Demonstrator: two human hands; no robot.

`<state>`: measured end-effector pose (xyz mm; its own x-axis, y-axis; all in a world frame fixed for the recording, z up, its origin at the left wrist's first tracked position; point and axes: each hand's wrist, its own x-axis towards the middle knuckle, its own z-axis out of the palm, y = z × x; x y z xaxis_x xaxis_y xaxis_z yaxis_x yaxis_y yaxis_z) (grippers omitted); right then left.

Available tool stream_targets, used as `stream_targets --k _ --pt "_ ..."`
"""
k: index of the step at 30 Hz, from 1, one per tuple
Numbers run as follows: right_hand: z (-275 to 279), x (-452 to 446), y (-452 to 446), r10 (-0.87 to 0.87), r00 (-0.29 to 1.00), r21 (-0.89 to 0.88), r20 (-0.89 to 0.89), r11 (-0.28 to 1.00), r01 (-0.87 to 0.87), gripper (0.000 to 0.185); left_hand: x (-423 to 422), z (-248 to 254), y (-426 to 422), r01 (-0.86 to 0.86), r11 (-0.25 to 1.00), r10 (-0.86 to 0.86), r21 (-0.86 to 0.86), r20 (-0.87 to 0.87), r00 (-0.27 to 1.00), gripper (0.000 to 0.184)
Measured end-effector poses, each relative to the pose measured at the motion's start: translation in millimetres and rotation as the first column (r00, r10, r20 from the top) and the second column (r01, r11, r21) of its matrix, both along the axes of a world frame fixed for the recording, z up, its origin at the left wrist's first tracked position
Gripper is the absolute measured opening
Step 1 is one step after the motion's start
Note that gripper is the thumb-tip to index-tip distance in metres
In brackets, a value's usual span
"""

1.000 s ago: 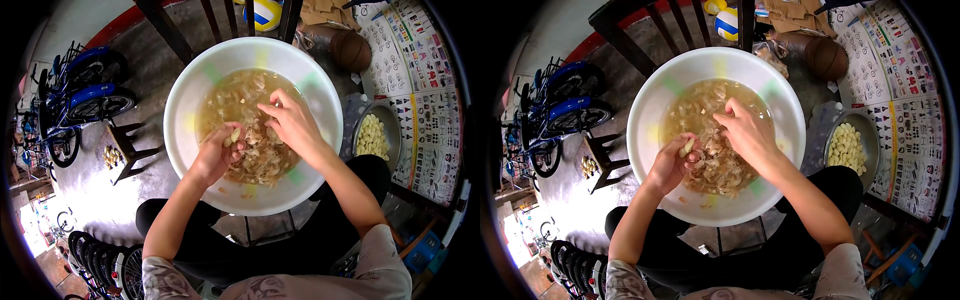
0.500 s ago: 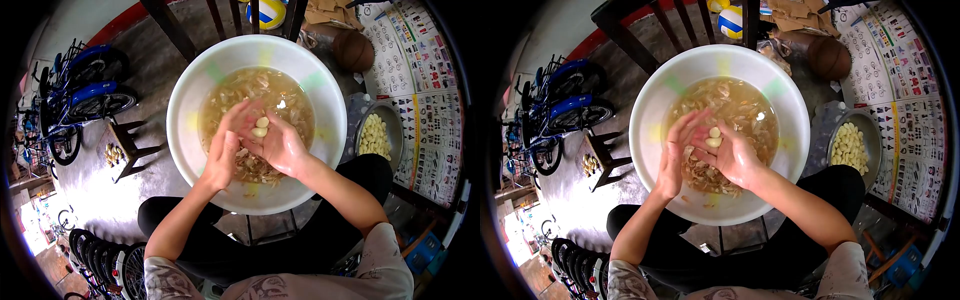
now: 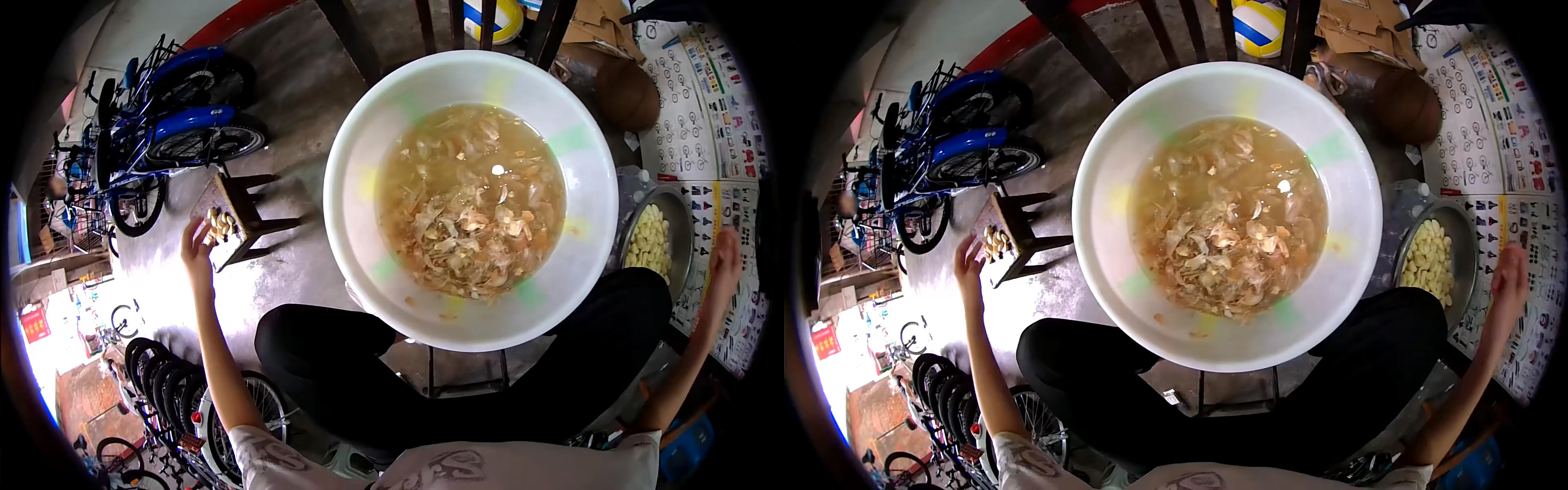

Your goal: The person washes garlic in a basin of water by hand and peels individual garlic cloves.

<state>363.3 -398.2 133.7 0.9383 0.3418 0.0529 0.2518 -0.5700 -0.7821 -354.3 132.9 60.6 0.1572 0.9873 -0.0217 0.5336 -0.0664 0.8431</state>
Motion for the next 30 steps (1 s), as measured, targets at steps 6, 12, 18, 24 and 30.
stream_targets --k 6,12,18,24,30 --pt "-219.2 157.8 -155.6 0.213 0.974 -0.403 -0.075 0.887 -0.225 0.033 -115.3 -112.0 30.9 0.091 0.882 0.218 0.463 -0.570 0.792 0.037" --pt "-187.2 117.3 -91.3 0.337 0.926 -0.669 0.169 0.729 -0.144 0.037 -55.8 -107.0 25.7 0.163 0.940 0.086 0.301 -0.668 0.739 0.026" --pt "-62.5 58.8 2.1 0.312 0.909 -0.450 0.277 0.878 -0.163 0.031 -69.5 -135.8 38.3 0.065 0.969 0.101 0.237 -0.625 0.774 0.017" --pt "25.2 -6.2 58.1 0.326 0.804 -0.292 0.497 0.936 -0.199 0.022 -49.5 -124.3 33.9 -0.081 0.913 0.348 0.401 -0.657 0.669 0.016" --pt "63.6 -178.2 176.7 0.748 0.645 0.130 0.158 0.631 -0.765 0.023 162.2 40.2 -67.2 0.173 0.982 -0.171 0.079 -0.034 0.985 0.017"
